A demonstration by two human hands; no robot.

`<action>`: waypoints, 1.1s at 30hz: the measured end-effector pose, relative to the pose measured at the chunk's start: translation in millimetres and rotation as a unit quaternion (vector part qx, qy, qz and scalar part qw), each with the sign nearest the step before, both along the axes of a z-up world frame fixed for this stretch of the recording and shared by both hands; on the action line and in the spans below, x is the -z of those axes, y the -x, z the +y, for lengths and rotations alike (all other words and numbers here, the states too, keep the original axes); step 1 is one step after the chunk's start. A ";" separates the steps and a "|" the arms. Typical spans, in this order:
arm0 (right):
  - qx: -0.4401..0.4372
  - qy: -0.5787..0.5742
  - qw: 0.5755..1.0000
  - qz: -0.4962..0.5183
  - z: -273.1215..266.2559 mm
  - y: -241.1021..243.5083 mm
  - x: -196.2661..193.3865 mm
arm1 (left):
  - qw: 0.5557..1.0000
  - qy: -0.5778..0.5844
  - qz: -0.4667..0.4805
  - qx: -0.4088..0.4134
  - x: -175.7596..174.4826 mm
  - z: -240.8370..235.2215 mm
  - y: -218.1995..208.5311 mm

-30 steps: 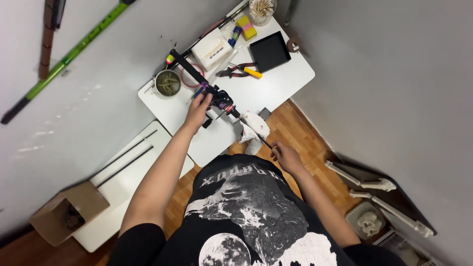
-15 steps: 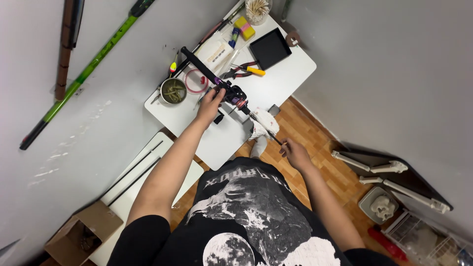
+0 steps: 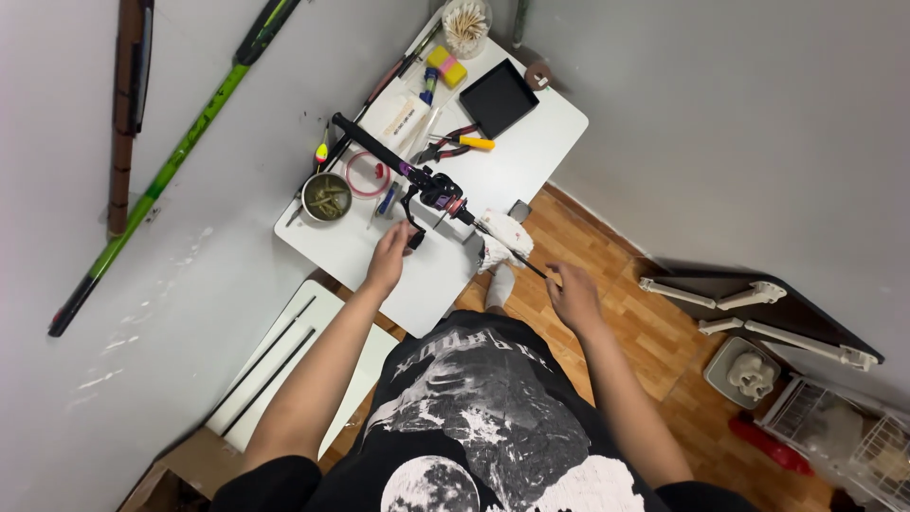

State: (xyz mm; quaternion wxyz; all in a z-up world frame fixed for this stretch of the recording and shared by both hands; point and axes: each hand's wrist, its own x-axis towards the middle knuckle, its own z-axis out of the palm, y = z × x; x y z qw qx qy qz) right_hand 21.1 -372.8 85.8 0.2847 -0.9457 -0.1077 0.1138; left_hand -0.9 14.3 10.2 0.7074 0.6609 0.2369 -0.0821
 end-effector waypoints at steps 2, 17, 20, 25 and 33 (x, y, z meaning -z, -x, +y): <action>0.008 0.016 1.000 -0.012 -10.6 7.5 0.5 | 1.000 0.007 0.015 0.023 -9.8 -1.9 12.2; 0.042 0.013 0.995 0.093 -17.0 0.9 8.4 | 0.983 -0.147 0.110 0.003 -7.4 31.2 65.0; 0.013 0.029 0.998 0.061 -17.2 3.0 13.3 | 0.966 -0.234 0.112 0.006 -23.4 37.6 58.8; 0.012 0.038 0.998 0.053 -15.0 11.8 7.9 | 0.926 -0.369 0.060 0.055 -26.5 51.9 35.4; 0.056 0.043 0.987 -0.146 -2.0 53.9 -20.0 | 0.878 -0.469 0.030 0.094 -37.1 60.9 -2.7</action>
